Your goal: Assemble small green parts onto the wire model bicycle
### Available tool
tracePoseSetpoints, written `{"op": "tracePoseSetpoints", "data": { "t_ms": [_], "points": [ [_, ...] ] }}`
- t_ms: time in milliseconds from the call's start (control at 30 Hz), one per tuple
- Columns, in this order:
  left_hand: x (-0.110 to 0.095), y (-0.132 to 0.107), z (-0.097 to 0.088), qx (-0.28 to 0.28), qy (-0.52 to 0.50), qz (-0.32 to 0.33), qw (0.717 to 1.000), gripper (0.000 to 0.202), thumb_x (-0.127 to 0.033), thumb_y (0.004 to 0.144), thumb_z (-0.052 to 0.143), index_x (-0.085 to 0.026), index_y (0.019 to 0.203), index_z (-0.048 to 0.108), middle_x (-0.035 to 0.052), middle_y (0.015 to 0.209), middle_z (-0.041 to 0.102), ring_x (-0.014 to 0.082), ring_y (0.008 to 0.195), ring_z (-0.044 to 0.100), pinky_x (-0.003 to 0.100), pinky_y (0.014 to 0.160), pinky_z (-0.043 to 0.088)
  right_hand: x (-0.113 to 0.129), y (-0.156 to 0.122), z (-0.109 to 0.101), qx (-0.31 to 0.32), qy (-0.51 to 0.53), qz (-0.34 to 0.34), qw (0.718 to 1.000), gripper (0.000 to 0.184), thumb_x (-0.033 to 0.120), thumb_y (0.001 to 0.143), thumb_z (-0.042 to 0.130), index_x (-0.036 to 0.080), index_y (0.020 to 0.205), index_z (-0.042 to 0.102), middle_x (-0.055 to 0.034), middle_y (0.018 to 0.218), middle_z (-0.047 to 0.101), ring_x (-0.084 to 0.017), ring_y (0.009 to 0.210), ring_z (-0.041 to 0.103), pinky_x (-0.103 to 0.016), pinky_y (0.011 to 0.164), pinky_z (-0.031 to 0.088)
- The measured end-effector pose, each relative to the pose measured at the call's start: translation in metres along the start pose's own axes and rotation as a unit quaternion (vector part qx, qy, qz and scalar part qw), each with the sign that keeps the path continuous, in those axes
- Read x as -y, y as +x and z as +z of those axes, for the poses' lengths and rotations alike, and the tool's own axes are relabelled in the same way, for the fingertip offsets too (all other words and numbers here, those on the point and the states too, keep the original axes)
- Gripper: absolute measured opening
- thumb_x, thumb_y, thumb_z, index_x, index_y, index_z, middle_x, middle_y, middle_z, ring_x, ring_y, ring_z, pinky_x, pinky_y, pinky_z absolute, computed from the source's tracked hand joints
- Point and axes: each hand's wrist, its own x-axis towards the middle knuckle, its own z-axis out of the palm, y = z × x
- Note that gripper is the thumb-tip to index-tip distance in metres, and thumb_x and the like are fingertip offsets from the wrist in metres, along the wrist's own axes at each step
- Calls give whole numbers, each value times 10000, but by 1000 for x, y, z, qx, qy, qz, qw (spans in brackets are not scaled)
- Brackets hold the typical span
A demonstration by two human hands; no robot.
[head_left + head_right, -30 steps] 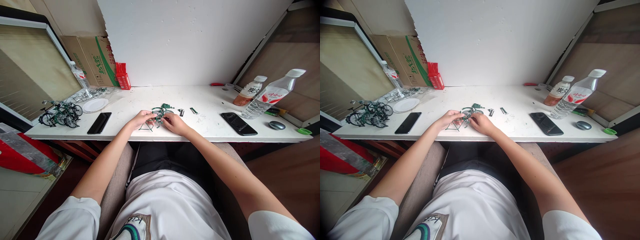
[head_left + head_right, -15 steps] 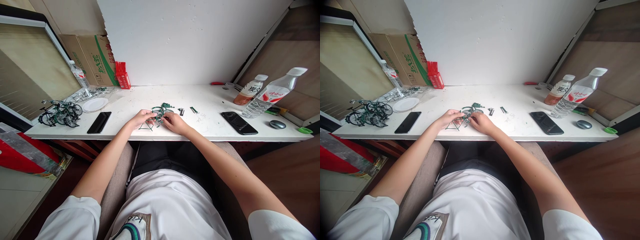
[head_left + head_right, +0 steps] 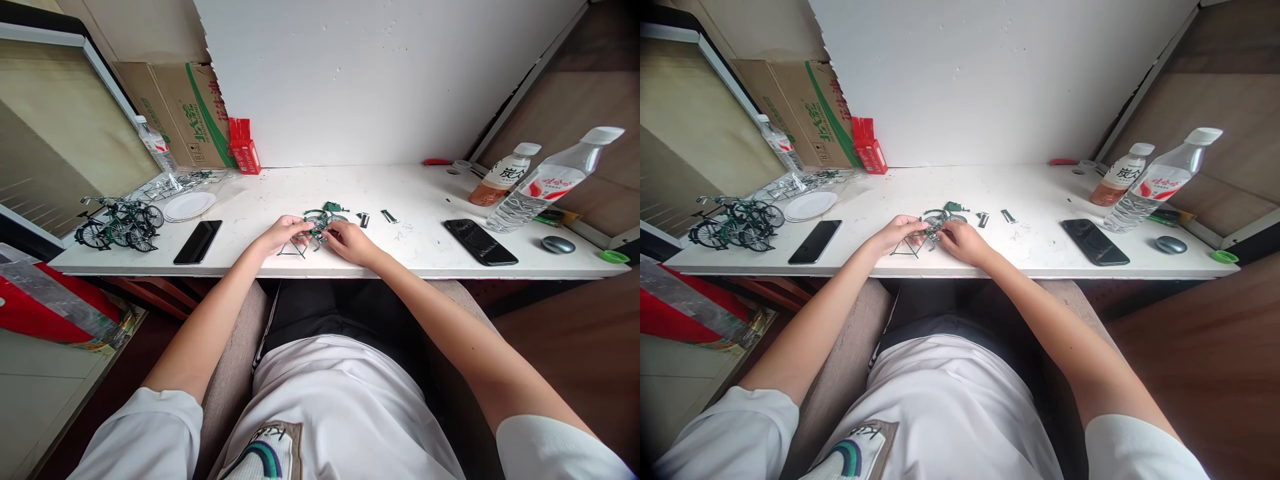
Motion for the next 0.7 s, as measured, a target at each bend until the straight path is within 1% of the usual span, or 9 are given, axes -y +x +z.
{"op": "tracePoseSetpoints", "data": {
  "t_ms": [100, 333, 567, 700],
  "points": [
    [-3, -2, 1, -5, 5, -5, 1000, 547, -619, 807, 956, -113, 903, 769, 112, 853, 769, 156, 704, 684, 282, 670, 547, 0, 0, 0, 0, 2, -4, 1000, 315, 439, 1105, 525, 252, 853, 549, -67, 801, 628, -258, 797, 566, -396, 727, 424],
    [-8, -5, 4, -7, 0, -10, 1000, 540, -598, 806, 966, -113, 882, 741, 79, 792, 739, 129, 661, 647, 281, 677, 538, 0, 1, 0, 2, 2, -3, 1000, 338, 467, 1107, 512, 256, 846, 552, -70, 796, 620, -265, 786, 561, -406, 741, 424],
    [-7, -5, 4, -6, -13, -10, 1000, 530, -577, 801, 978, -107, 878, 744, 66, 771, 719, 124, 656, 636, 279, 675, 538, -1, 0, 0, 1, 1, -2, 1000, 327, 448, 1102, 525, 252, 841, 536, -71, 821, 644, -247, 772, 558, -396, 726, 422],
    [-6, -4, 4, -7, -14, -9, 1000, 518, -567, 807, 972, -107, 877, 744, 75, 794, 725, 132, 671, 654, 284, 683, 547, 0, 1, 0, -1, 0, -3, 1000, 319, 434, 1097, 528, 256, 833, 510, -65, 803, 629, -245, 765, 551, -396, 724, 416]
  ]
}}
